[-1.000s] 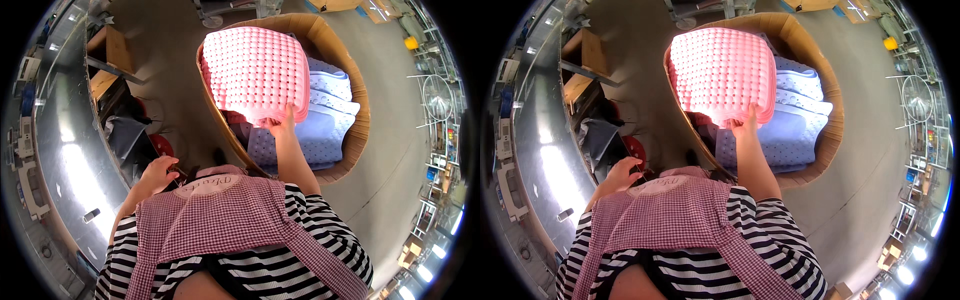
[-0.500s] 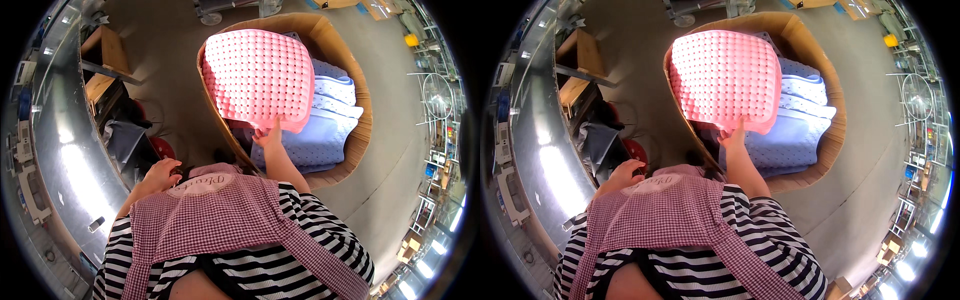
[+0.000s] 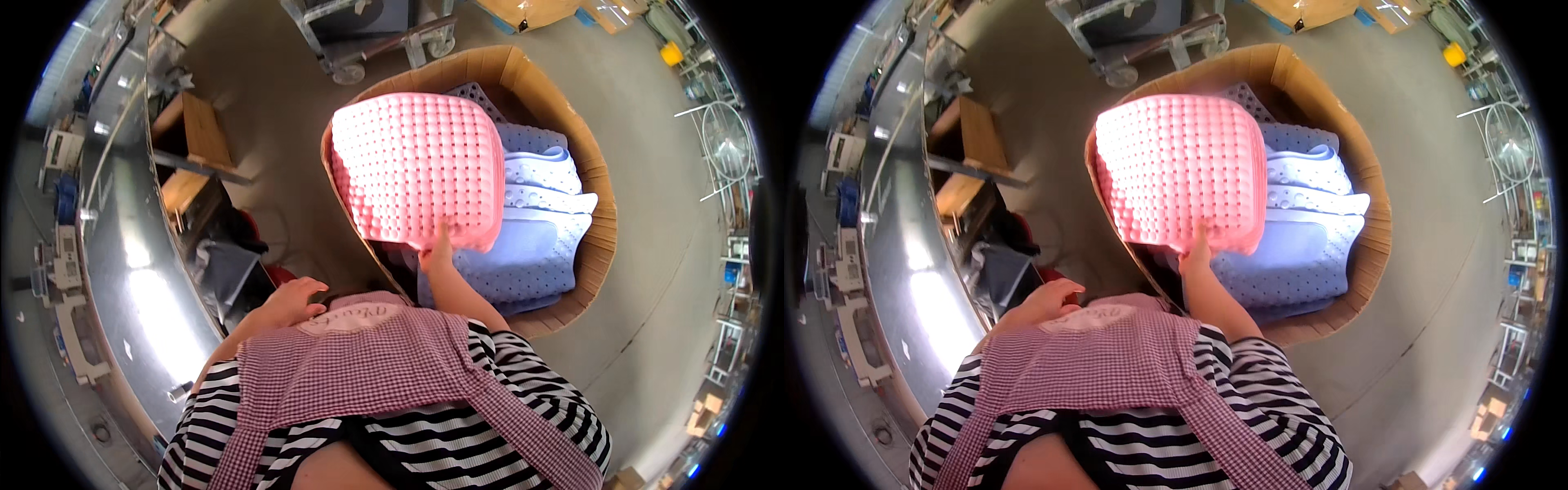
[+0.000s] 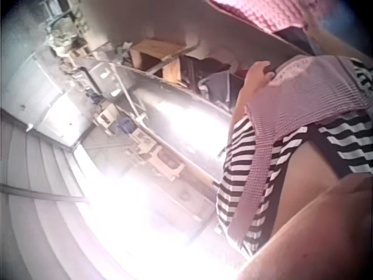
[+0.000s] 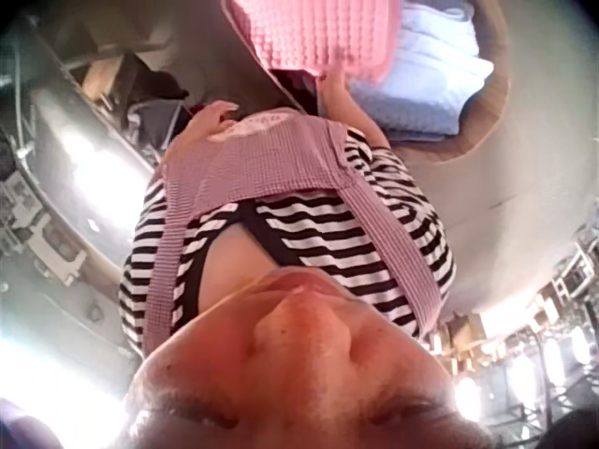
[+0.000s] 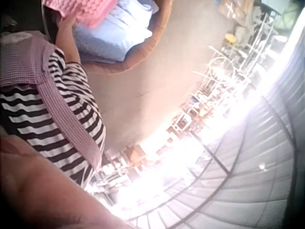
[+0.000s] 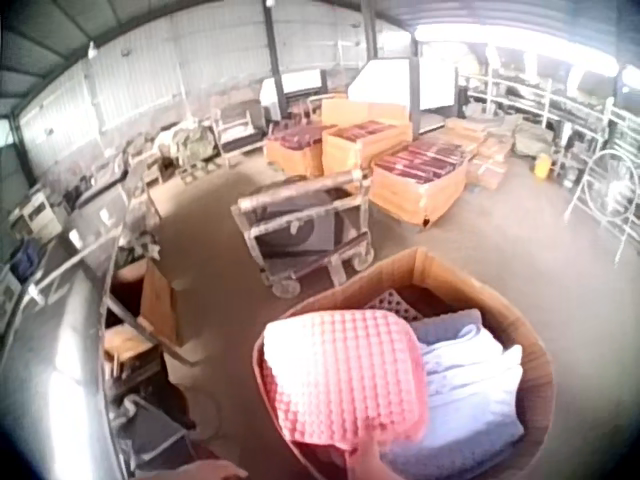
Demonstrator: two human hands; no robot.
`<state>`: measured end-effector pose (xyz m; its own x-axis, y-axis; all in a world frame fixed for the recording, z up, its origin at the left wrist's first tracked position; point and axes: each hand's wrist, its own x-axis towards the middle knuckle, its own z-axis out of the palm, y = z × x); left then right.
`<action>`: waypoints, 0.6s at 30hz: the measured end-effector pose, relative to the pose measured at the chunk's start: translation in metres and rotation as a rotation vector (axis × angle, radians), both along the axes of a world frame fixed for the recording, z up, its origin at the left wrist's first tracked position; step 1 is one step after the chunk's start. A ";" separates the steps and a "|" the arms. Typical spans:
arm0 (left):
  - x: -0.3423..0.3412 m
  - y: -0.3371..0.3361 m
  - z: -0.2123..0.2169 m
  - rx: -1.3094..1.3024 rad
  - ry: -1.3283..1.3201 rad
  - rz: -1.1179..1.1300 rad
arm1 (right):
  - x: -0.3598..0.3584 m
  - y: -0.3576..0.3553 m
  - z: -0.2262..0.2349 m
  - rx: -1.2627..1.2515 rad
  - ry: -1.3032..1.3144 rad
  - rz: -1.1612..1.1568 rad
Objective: The person rolls blue and pink foam mats one by one on a table, secures each with white tape, and places them into a large cardboard box.
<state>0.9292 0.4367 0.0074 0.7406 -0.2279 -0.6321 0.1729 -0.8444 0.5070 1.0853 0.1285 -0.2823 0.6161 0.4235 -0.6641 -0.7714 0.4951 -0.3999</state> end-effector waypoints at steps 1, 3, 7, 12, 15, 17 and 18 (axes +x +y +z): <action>0.008 0.000 0.005 -0.024 0.020 0.055 | 0.000 0.020 0.024 -0.148 0.120 -0.220; 0.038 0.002 0.011 -0.046 0.024 0.088 | 0.004 0.030 0.054 -0.287 0.234 -0.461; 0.161 0.016 0.009 -0.154 -0.038 0.159 | 0.002 0.022 0.048 -0.315 0.230 -0.520; 0.348 0.037 -0.041 -0.183 -0.384 0.151 | -0.001 0.032 0.054 -0.275 0.235 -0.681; 0.452 0.044 -0.094 -0.210 -0.442 0.082 | -0.001 0.036 0.059 -0.346 0.361 -0.674; 0.504 0.041 -0.133 -0.212 -0.213 -0.083 | -0.006 0.041 0.068 -0.378 0.327 -0.751; 0.527 0.031 -0.144 -0.193 -0.053 -0.202 | -0.013 0.045 0.061 -0.313 0.286 -0.812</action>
<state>1.4559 0.4677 -0.1371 0.6991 -0.4863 -0.5242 -0.0199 -0.7460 0.6656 1.0726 0.1737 -0.2213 0.4402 -0.2931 -0.8487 -0.3242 0.8296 -0.4547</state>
